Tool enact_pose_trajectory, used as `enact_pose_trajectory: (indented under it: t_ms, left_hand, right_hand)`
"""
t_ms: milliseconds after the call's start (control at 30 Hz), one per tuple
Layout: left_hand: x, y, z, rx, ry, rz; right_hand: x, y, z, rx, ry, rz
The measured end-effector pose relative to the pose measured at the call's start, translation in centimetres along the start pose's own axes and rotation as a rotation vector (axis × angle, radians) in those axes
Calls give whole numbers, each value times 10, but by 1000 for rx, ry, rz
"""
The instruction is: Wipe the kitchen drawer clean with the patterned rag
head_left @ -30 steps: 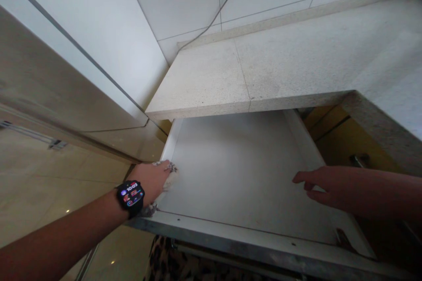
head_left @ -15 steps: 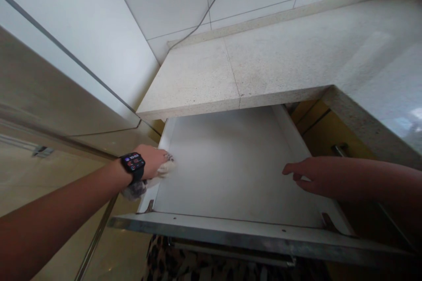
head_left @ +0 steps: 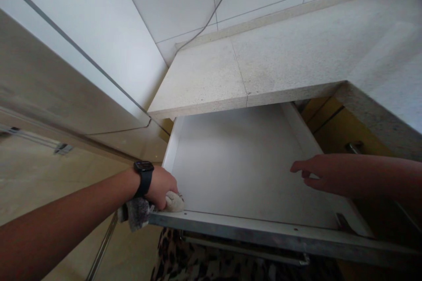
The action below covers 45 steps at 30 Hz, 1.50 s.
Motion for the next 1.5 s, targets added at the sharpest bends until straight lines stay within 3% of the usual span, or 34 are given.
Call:
enact_pose_trajectory:
  t_ms: [200, 367, 567, 800, 1133, 1300, 1400, 1500]
  left_hand:
    - [10, 9, 7, 68, 78, -79]
    - [17, 31, 11, -126, 13, -460]
    - [50, 98, 40, -389, 16, -693]
    - [109, 194, 75, -600, 70, -593]
    - [158, 273, 99, -704, 185, -524]
    - [161, 278, 96, -675, 268, -338]
    - [147, 254, 84, -627, 254, -269]
    - [125, 213, 67, -553, 276, -225]
  right_hand:
    - [-3, -4, -2, -41, -122, 15]
    - [-1, -11, -1, -19, -120, 2]
    - [6, -21, 6, -29, -125, -94]
    - [15, -31, 8, -63, -134, -179]
    - [24, -25, 9, -33, -96, -154]
    - [32, -25, 4, -12, -70, -127]
    - [39, -27, -3, -8, -54, -80]
    - [43, -25, -8, -38, -63, -50]
Point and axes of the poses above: each hand's wrist, its own z-axis towards the middle knuckle, its own x-axis out of the back of the hand, y = z × x, the point moved 8 cm from there along z, towards the middle knuckle, and after that the axes turned 9 degrees about x, right-handed, at the moved point
